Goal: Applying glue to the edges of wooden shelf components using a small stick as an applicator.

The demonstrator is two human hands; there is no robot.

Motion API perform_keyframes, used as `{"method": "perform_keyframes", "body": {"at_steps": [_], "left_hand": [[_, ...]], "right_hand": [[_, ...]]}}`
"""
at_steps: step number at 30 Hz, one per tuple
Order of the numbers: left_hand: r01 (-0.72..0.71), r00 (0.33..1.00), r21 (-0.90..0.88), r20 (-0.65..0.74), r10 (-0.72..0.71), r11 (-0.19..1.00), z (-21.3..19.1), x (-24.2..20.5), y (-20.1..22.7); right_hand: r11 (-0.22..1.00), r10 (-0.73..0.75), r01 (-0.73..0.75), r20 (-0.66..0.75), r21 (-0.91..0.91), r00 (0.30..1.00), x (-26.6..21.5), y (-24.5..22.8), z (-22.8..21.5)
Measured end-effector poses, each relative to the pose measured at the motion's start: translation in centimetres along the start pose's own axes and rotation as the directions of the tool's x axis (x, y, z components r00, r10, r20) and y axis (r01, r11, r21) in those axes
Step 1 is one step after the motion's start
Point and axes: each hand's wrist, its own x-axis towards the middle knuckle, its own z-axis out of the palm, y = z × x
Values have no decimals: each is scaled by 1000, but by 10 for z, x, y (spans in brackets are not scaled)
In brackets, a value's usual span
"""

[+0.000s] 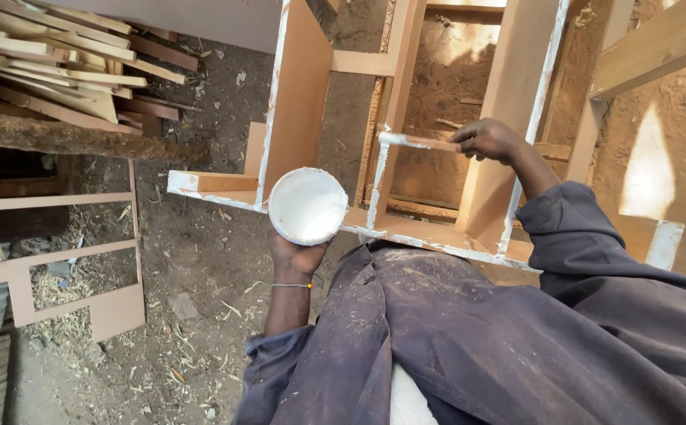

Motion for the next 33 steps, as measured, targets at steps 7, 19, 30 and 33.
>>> {"method": "perform_keyframes", "body": {"at_steps": [7,19,30,33], "left_hand": [[-35,999,-9,-20,35,999,3,-4,-5],[-62,998,-52,18,63,997,7,-8,-10],[-55,998,-36,-18,54,998,15,-16,-14],[-61,998,-76,-22,59,995,10,-16,-15]], "right_hand": [[1000,-16,16,8,4,1000,7,-5,-14],[984,-1,27,148,-174,989,21,-21,-14],[977,-177,171,-41,-125,983,74,-14,-60],[979,-144,144,7,-146,990,59,-24,-58]]}}
